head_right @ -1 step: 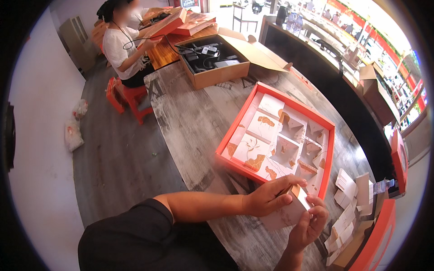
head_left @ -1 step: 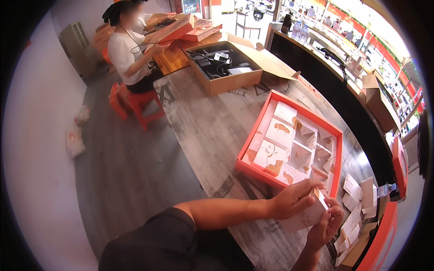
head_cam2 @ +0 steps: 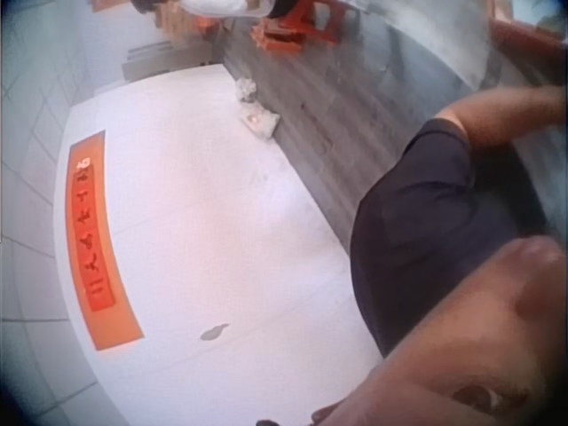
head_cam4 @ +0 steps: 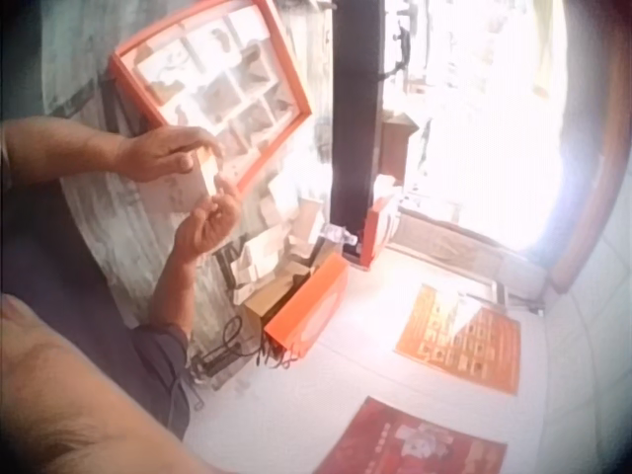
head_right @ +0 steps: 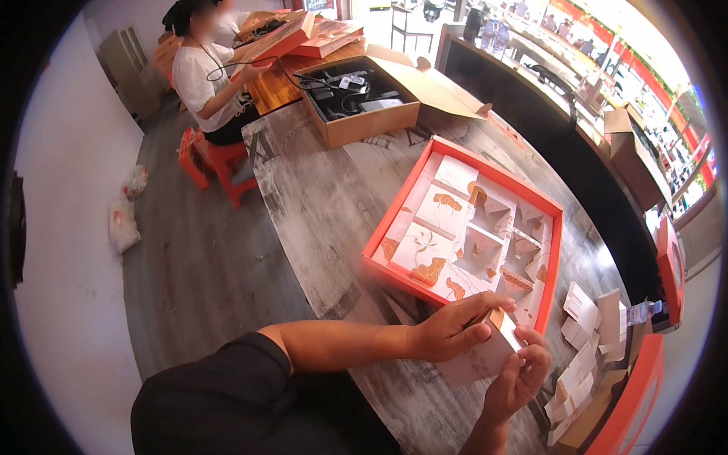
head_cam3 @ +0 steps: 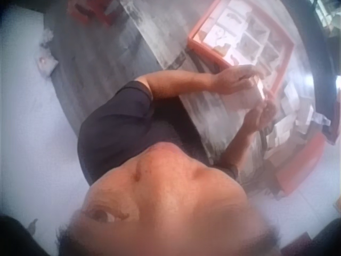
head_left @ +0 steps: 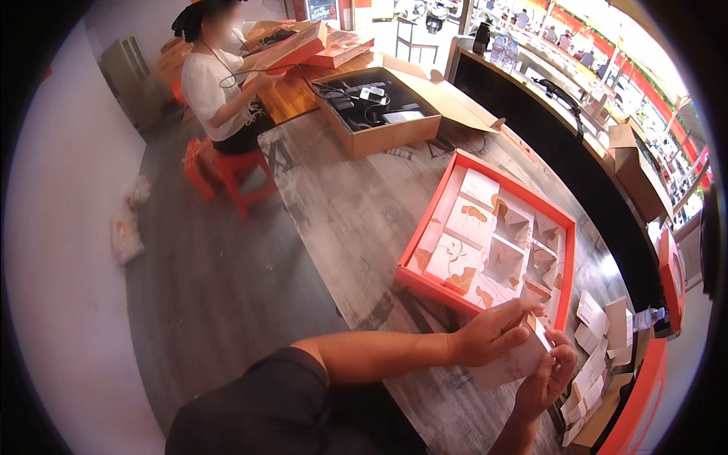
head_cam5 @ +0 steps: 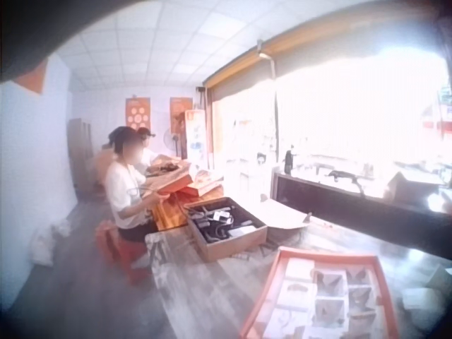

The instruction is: The person folds several cardboard boxes and places them into a larger red box container one by one.

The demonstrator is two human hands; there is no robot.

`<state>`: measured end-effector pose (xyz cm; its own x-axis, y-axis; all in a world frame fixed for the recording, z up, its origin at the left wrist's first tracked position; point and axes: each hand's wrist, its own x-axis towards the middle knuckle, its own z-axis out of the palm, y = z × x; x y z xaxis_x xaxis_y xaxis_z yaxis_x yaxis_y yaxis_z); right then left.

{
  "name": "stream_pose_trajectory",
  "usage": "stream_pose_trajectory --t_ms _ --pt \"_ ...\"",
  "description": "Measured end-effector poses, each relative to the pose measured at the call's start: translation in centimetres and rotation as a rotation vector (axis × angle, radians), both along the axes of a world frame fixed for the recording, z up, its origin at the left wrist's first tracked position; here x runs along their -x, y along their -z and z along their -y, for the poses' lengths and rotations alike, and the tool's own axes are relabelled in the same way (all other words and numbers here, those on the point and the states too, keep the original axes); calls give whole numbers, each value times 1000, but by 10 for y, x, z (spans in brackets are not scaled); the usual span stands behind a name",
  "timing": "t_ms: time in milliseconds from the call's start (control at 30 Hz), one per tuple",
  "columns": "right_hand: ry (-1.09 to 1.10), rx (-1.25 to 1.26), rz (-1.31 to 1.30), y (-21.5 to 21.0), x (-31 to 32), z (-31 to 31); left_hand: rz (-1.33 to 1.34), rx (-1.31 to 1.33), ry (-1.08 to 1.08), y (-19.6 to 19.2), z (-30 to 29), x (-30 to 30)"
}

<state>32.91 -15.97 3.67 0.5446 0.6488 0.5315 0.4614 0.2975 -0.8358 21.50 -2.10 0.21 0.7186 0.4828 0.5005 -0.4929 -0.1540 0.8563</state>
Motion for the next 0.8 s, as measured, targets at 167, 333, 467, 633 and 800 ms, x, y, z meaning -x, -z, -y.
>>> stream_pose_trajectory --t_ms 167,333,467,633,800 --pt "-40 16 93 -3 -3 0 38 4 -3 -2 0 -3" --pt "-40 29 108 -10 1 -5 53 8 -10 2 -6 -4" --pt "-65 32 45 -3 -2 -1 -5 71 24 1 0 -3" --pt "-61 85 -22 -5 -1 0 -27 23 -2 1 -5 -1" --pt "-136 26 17 -5 -2 0 -32 -78 -26 3 -8 -5"
